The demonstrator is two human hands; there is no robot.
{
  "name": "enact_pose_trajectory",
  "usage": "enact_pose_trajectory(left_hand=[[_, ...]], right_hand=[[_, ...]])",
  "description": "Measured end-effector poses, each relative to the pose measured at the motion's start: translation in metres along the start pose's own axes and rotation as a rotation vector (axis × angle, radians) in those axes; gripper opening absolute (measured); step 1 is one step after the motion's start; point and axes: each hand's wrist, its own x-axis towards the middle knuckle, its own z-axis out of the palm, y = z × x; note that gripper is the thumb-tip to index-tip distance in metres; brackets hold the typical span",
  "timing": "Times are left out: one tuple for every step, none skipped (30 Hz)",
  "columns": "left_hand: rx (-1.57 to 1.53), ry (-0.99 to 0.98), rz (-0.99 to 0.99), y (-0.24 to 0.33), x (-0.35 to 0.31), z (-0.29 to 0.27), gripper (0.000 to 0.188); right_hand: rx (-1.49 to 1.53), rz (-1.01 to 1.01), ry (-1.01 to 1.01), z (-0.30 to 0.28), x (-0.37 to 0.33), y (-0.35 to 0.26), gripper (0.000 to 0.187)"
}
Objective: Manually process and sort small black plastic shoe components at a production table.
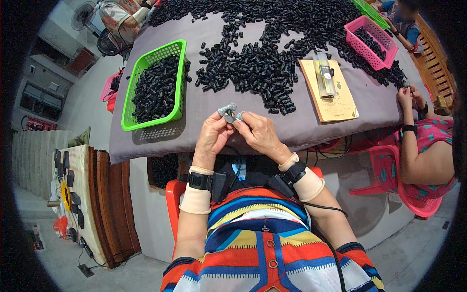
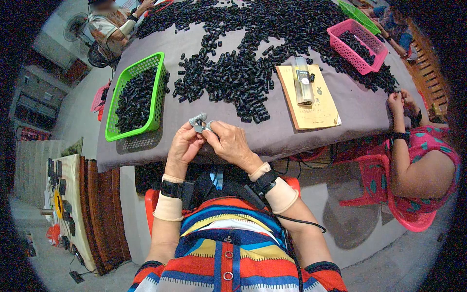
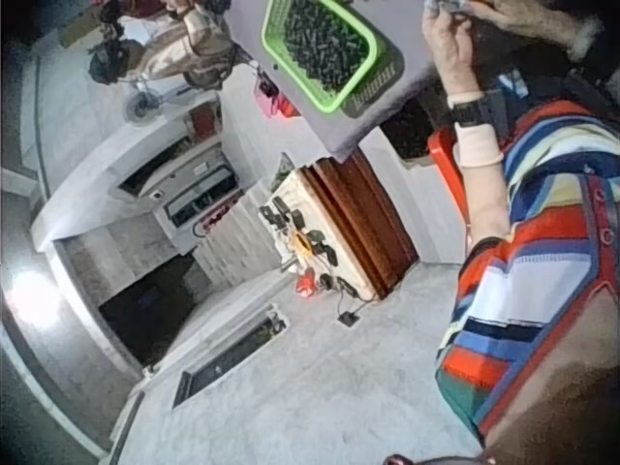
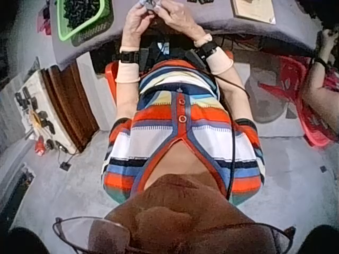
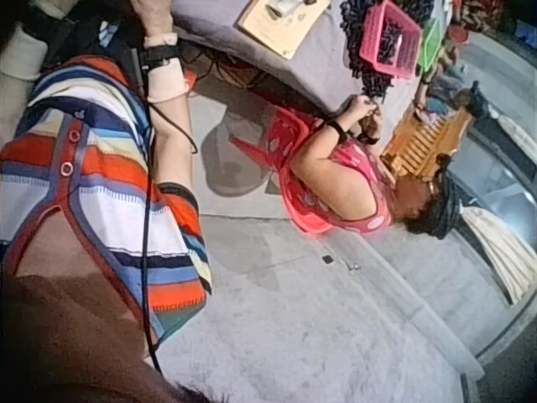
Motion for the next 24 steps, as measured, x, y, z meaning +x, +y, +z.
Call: enact_pose_trajectory(left_hand=[[0.003,0.007,-0.003,0.0006,-0.0001,0.0017,0.024],[0.006,0.013,-0.006,0.0008,-0.0001,0.003,0.024],[0.006,0.014,-0.006,0.0007,-0.0001,0.0037,0.024],[0.015,0.039,-0.007,0.0003,0.0,0.0045,0.024],[0.024,0.064,-0.008,0.0002,0.0,0.0051,0.023],[0.023,0.064,-0.008,0.0002,-0.0001,0.0055,0.023],[0.016,0.066,-0.011,0.0003,-0.0002,0.006,0.023],[0.009,0.067,-0.013,0.0005,-0.0004,0.0067,0.023],[0.009,0.068,-0.012,0.0008,-0.0007,0.0076,0.023],[0.012,0.078,-0.012,0.0012,-0.0011,0.0087,0.023],[0.015,0.088,-0.011,0.0013,-0.0012,0.009,0.023],[0.014,0.088,-0.011,0.0016,-0.0012,0.0088,0.023],[0.008,0.066,-0.013,0.0022,-0.0012,0.0079,0.023],[0.002,0.044,-0.016,0.0024,-0.001,0.0071,0.022],[0.002,0.045,-0.016,0.0019,-0.0006,0.0058,0.022],[-0.002,0.046,-0.018,0.0012,0.0,0.0043,0.022],[-0.006,0.047,-0.02,0.001,0.0001,0.0034,0.022],[-0.007,0.047,-0.021,0.0011,0.0003,0.0038,0.022],[-0.005,0.047,-0.026,0.0015,0.0002,0.0047,0.022],[-0.003,0.046,-0.03,0.0019,0.0003,0.0056,0.023],[-0.003,0.047,-0.03,0.0026,0.0,0.0059,0.023],[0.001,0.037,-0.031,0.0033,-0.0001,0.0062,0.022],[0.005,0.027,-0.032,0.0038,-0.0003,0.0066,0.022],[0.005,0.028,-0.032,0.0041,-0.0006,0.0074,0.022]], right_hand=[[0.007,-0.002,0.005,0.0002,0.0,0.0004,0.019],[0.006,-0.002,0.005,-0.0004,0.0002,0.0001,0.019],[-0.002,-0.001,0.002,-0.0013,0.0006,-0.0006,0.019],[-0.01,0.0,0.0,-0.0017,0.001,-0.0011,0.019],[-0.01,-0.001,-0.001,-0.0015,0.0012,-0.0011,0.019],[-0.006,-0.006,0.001,-0.0011,0.0011,-0.0006,0.019],[-0.002,-0.012,0.002,-0.0009,0.001,-0.0002,0.019],[-0.002,-0.012,0.002,-0.0008,0.0009,0.0002,0.019],[-0.005,-0.013,0.003,-0.0005,0.0009,0.0005,0.019],[-0.007,-0.015,0.003,-0.0001,0.0009,0.0009,0.019],[-0.007,-0.015,0.003,0.0005,0.0007,0.0015,0.019],[-0.018,-0.015,0.002,0.0008,0.0005,0.0016,0.019],[-0.03,-0.015,0.002,0.001,0.0005,0.0015,0.019],[-0.03,-0.015,0.002,0.001,0.0006,0.0011,0.019],[-0.031,-0.013,0.002,0.0012,0.0006,0.0009,0.019],[-0.032,-0.011,0.002,0.0014,0.0007,0.0007,0.019],[-0.032,-0.011,0.002,0.0019,0.0008,0.0011,0.019],[-0.051,-0.015,0.006,0.0022,0.0007,0.0025,0.018],[-0.07,-0.019,0.011,0.0023,0.0005,0.0033,0.017],[-0.07,-0.018,0.011,0.0022,0.0004,0.0032,0.017],[-0.067,-0.014,0.01,0.0023,0.0007,0.0021,0.017],[-0.063,-0.009,0.01,0.0022,0.0009,0.0012,0.017],[-0.063,-0.009,0.009,0.0019,0.001,0.0006,0.017],[-0.066,-0.006,0.005,0.0017,0.0011,0.0,0.017]])
